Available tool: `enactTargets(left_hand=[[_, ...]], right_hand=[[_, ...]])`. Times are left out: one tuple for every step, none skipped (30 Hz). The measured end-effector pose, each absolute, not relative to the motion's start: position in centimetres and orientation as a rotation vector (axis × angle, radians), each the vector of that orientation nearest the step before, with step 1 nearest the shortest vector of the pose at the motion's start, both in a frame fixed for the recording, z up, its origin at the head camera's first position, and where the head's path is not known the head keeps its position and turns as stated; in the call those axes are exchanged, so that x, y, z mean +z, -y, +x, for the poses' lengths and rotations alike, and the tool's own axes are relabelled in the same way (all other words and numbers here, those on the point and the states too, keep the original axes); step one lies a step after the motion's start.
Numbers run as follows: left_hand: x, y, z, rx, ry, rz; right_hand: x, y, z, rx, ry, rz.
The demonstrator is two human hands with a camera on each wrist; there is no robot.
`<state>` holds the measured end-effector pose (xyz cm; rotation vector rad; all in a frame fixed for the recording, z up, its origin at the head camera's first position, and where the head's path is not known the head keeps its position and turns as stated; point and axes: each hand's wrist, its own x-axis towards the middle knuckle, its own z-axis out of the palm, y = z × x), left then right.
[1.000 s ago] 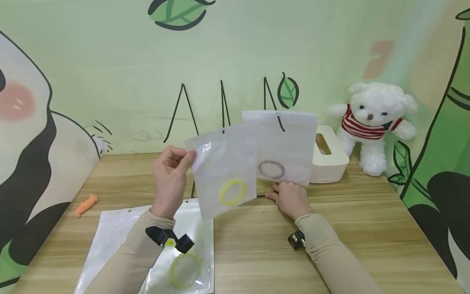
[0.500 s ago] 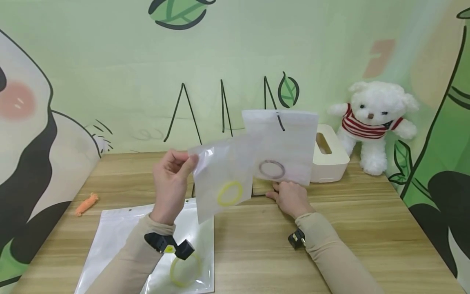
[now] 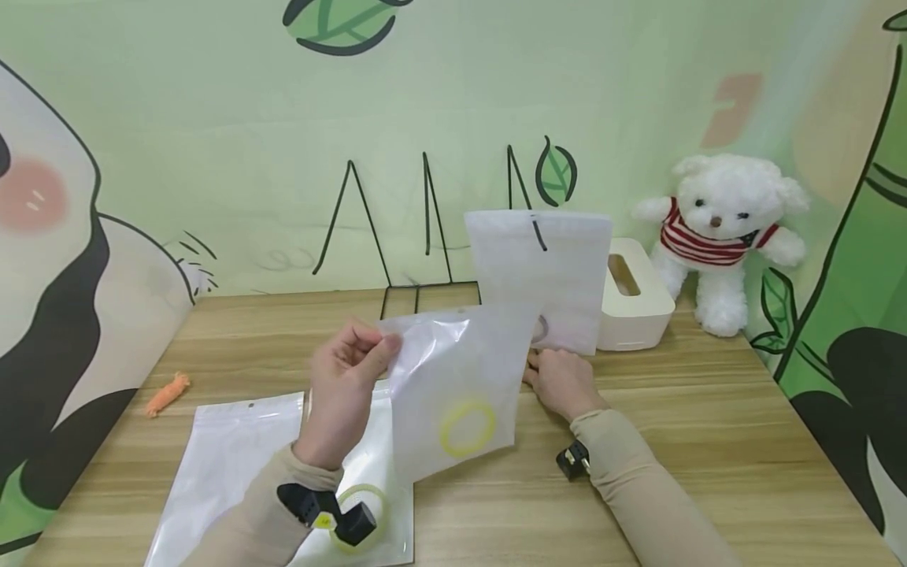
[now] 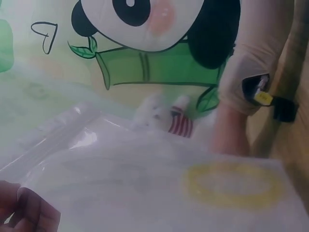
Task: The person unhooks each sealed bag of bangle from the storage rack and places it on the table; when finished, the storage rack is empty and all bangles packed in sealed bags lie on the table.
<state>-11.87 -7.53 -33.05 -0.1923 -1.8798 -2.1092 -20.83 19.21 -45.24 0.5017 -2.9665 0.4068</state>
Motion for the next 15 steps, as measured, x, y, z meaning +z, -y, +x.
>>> enactTargets(left_hand=[[-33.3,7.5,-11.8,-2.115,1.893,-0.179],[-33.5,7.5,-11.8,-2.125,1.901,-0.171],[-33.8,7.5,-11.8,-2.137,1.909,-0.159],[-34.1,7.5,-11.8,-2.152,1.916,-0.148],[-34.4,7.5,-11.8,-2.163,1.925,-0.133],[-34.7,7.6,-11.9,-2.175,1.936,-0.115],[-34.9,7.6,-11.9,-2.187,1.948,-0.098],[-35.2,7.6,-11.9,-2.199,1.958,-0.082],[-35.4,7.7,-11.9,-2.206,1.972,-0.061],[-35.6,7.7,-12.0,-2.211,1.985,-0.046],[-35.8,7.7,-12.1,-2.214,1.999,-0.033],[-35.9,7.7,-12.1,-2.216,2.012,-0.020],[-36.1,7.8,-12.2,-2.215,2.025,-0.010],[-36.2,7.8,-12.3,-2.215,2.038,0.001],[-36.3,7.9,-12.5,-2.211,2.052,0.009]], right_hand=[[-45.2,-19.3,-20.8,0.409,2.960,0.504],[-45.2,-19.4,-20.8,0.413,2.951,0.505],[-45.2,-19.4,-20.7,0.410,2.939,0.511],[-45.2,-19.5,-20.7,0.418,2.933,0.520],[-45.2,-19.5,-20.6,0.420,2.930,0.528],[-45.2,-19.5,-20.6,0.428,2.931,0.527],[-45.1,-19.5,-20.5,0.436,2.932,0.525],[-45.1,-19.4,-20.5,0.433,2.935,0.524],[-45.1,-19.4,-20.5,0.433,2.940,0.523],[-45.1,-19.4,-20.6,0.436,2.943,0.522],[-45.0,-19.4,-20.6,0.434,2.945,0.522],[-45.0,-19.4,-20.6,0.437,2.948,0.521],[-45.0,-19.4,-20.6,0.440,2.951,0.519],[-45.0,-19.4,-20.6,0.443,2.955,0.516],[-45.0,-19.4,-20.6,0.445,2.961,0.512]])
